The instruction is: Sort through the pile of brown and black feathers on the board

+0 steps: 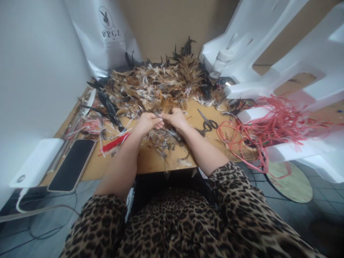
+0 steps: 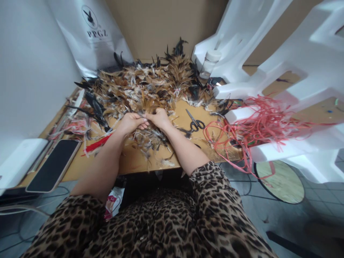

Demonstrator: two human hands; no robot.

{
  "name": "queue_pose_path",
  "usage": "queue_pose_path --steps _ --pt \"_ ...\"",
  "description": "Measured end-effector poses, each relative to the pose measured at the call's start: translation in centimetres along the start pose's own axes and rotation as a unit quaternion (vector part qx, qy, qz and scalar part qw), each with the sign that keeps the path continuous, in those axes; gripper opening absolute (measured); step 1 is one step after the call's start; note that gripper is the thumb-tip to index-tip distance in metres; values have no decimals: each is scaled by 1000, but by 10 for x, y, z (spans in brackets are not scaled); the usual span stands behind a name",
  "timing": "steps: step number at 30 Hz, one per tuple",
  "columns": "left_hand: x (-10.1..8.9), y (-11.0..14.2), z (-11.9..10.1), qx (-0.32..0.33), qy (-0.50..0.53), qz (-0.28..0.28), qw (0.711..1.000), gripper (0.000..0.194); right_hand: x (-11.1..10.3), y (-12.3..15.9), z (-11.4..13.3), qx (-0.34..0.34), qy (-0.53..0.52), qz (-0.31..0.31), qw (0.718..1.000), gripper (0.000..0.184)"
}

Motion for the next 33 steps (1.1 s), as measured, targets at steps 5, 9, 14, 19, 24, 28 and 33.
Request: queue_pose_path --steps 5,9,14,19,24,28,33 --pt "-9 -2 0 6 -19 -42 999 14 -8 0 12 -55 59 -61 995 33" --pt "-23 -5 2 12 -26 -102 994 17 -25 20 42 -191 74 -179 962 27" --pt "-26 -4 -3 30 -61 -124 990 21 -4 36 55 -272 140 -124 944 15" --pt "-25 -2 -9 62 -111 -125 984 23 -1 30 43 -233 136 -124 955 18" --pt "-22 -2 -9 77 -118 -111 984 17 2 29 41 -201 137 -98 965 16" --pt "-15 -3 -4 40 -62 -88 993 17 1 29 42 -195 102 -95 971 14" --pt "-14 -2 4 -12 44 -82 996 18 -15 19 34 -128 -47 -110 985 23"
Point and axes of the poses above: each hand's wrist, its own y-axis away from the middle knuckle, its own x-axis out of the palm, z = x × y, the point moved 9 cm from there along -y, towards the middle knuckle, and after that the axes turned 8 degrees about x, right-handed, at the moved point
